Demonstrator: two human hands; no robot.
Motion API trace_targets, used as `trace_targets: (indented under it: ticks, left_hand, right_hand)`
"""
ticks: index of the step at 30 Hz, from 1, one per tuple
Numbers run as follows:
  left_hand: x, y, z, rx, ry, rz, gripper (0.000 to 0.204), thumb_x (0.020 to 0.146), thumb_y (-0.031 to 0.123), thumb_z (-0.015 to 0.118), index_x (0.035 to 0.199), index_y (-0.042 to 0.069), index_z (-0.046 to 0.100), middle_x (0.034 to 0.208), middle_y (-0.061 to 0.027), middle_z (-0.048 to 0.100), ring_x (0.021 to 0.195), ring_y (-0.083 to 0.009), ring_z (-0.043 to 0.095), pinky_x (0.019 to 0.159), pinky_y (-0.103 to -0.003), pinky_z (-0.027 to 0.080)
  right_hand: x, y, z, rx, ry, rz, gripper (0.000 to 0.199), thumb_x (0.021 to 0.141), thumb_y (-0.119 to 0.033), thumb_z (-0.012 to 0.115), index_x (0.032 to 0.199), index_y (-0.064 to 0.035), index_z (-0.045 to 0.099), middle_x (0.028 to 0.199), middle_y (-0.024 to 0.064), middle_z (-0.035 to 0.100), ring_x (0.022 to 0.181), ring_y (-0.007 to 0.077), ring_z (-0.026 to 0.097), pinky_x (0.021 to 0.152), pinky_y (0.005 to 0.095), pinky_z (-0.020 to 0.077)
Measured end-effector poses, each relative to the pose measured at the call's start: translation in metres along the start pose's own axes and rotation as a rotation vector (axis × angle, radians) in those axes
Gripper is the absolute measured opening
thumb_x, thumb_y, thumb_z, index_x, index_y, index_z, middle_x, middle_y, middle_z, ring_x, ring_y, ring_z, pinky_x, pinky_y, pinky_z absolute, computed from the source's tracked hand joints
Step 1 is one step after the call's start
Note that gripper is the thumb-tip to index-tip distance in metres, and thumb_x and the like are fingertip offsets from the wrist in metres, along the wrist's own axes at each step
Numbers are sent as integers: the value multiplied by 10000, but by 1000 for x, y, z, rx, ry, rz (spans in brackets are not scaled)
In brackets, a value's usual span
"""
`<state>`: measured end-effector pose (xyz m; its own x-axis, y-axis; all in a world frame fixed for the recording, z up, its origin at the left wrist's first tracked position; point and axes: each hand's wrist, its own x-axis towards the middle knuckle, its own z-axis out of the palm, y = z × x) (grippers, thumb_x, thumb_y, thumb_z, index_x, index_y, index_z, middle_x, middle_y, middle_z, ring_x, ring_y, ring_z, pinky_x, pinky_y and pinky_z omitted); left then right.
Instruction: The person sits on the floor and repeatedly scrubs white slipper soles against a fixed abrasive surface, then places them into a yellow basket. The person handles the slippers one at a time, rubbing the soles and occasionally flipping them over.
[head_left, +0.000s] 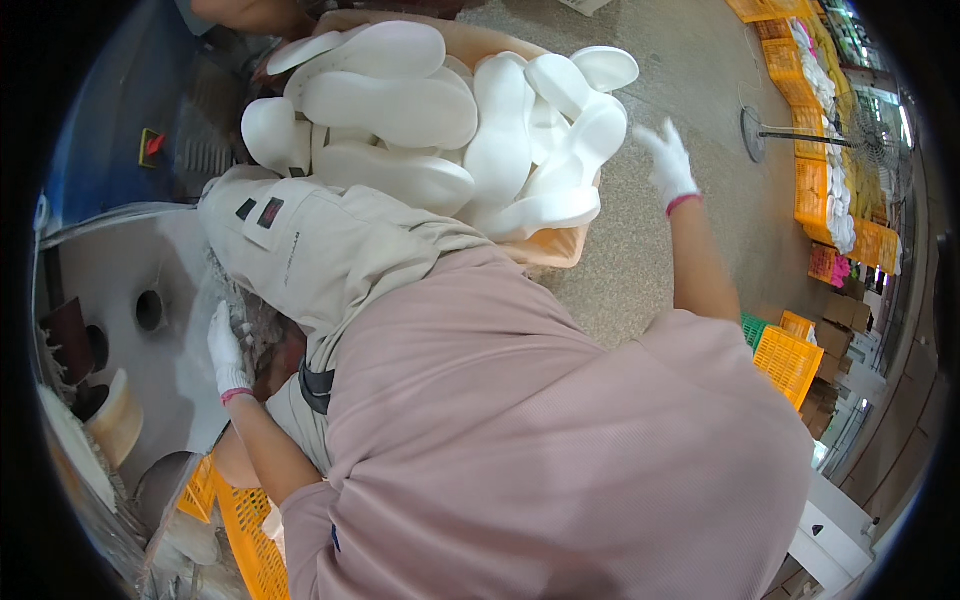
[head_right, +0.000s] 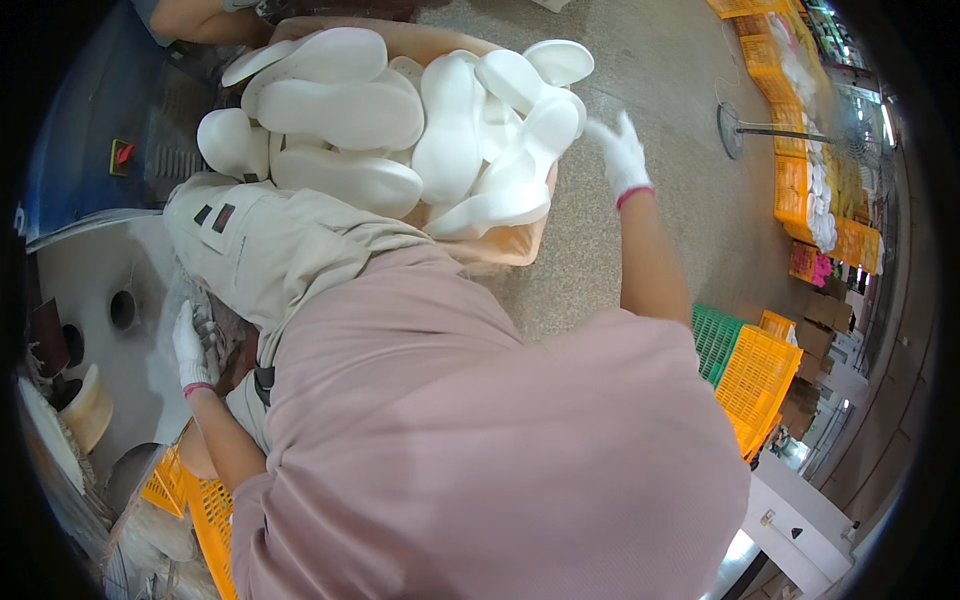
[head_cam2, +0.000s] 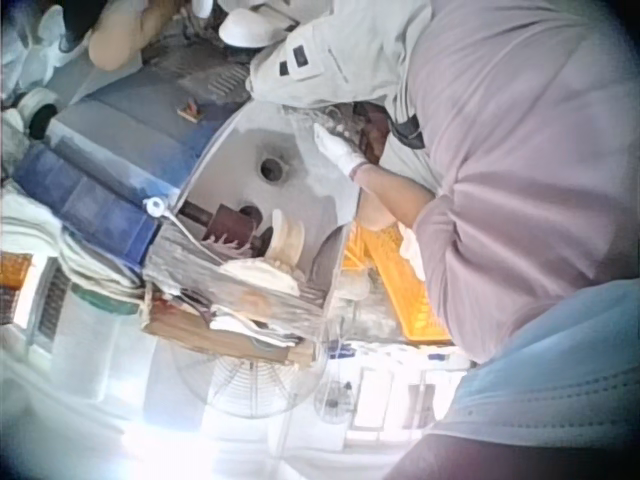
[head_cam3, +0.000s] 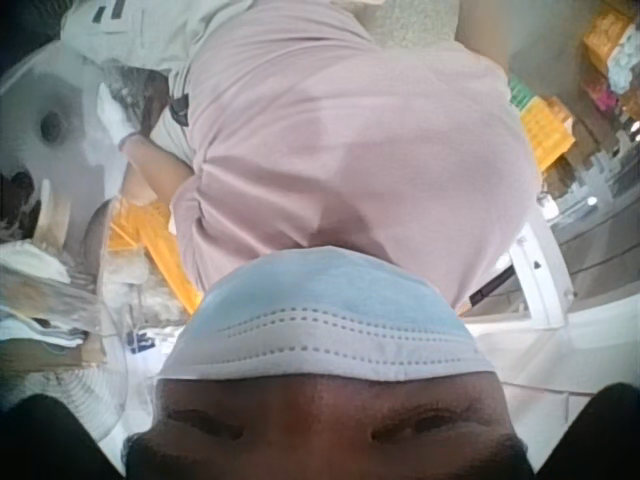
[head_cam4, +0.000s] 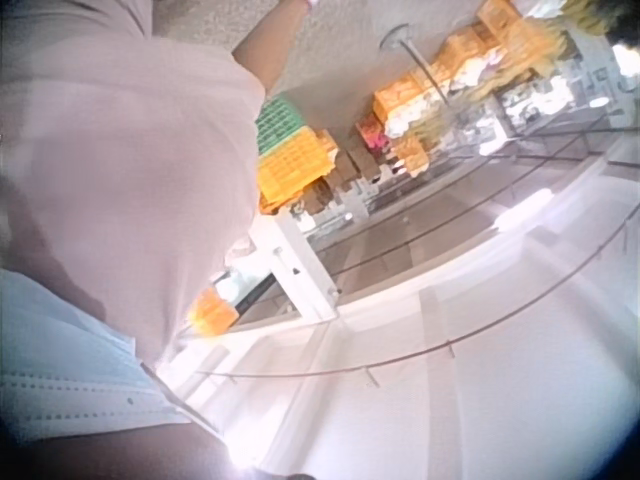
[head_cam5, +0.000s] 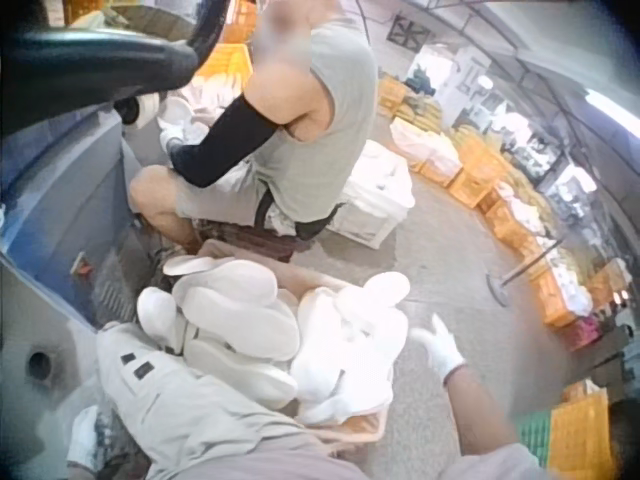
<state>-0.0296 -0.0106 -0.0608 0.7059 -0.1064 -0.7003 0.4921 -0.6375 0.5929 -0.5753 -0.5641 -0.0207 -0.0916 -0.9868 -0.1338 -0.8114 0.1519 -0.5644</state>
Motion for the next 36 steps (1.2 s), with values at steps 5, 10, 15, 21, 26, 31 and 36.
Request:
trace_targets:
  ticks: [5, 10, 15, 21, 26, 31, 36]
  left_hand:
    - [-5, -4, -3, -31, -45, -4, 490, 1044, 502, 596, 1334, 109, 630, 1110, 3, 672, 843, -125, 593, 721, -313, 485]
    - [-10, -7, -3, -12, 18, 10, 508, 1040, 508, 598, 1329, 92, 647, 1101, -10, 680, 840, -127, 581, 724, -320, 493]
    - [12, -12, 1, 78, -92, 81, 542, 1055, 485, 579, 1361, 44, 647, 1175, -61, 697, 951, -170, 629, 824, -348, 520]
    - [-18, -2, -29, 290, 66, 362, 518, 1095, 362, 530, 1403, -47, 613, 1346, -158, 678, 1237, -239, 628, 1076, -375, 472]
    - [-118, -17, -60, -17, 613, 549, 411, 1095, 281, 545, 1289, -57, 676, 1229, -170, 734, 1096, -235, 705, 994, -353, 539]
    - [-224, -155, -134, 32, 1394, 603, 215, 1032, 99, 674, 1143, -77, 732, 1120, -152, 777, 1048, -214, 721, 943, -323, 558]
    - [-287, -278, -187, -119, 1458, -463, 613, 969, 461, 688, 1227, -95, 673, 1133, -268, 737, 1002, -362, 723, 928, -430, 555]
  right_hand:
    - [18, -52, 30, -183, -661, -285, 690, 812, -304, 844, 1399, -26, 612, 1363, 225, 656, 1183, 318, 682, 1041, 414, 520]
    - [-78, -55, 42, -384, -420, -503, 652, 806, -349, 827, 1361, -73, 623, 1339, 247, 607, 1269, 417, 603, 1058, 468, 504]
    - [-95, -29, 52, -517, -370, -261, 805, 834, -507, 790, 1446, -60, 520, 1398, 252, 540, 1310, 471, 547, 1112, 525, 456]
    - [-66, 7, 58, -499, -147, 65, 963, 852, -514, 721, 1616, -76, 332, 1500, 339, 515, 1414, 439, 520, 1173, 479, 438]
    - [-56, 38, 98, -820, -552, -158, 640, 959, -460, 611, 1395, 7, 589, 1256, 306, 684, 1219, 429, 654, 1069, 474, 508]
    - [-22, 18, 118, -1177, -867, -813, 430, 1031, -383, 530, 1208, -42, 725, 1210, 187, 727, 1118, 340, 687, 954, 459, 532]
    - [13, -93, 125, -1284, -1030, -912, 350, 1022, -322, 561, 1126, -36, 734, 1097, 166, 730, 989, 286, 693, 862, 427, 538]
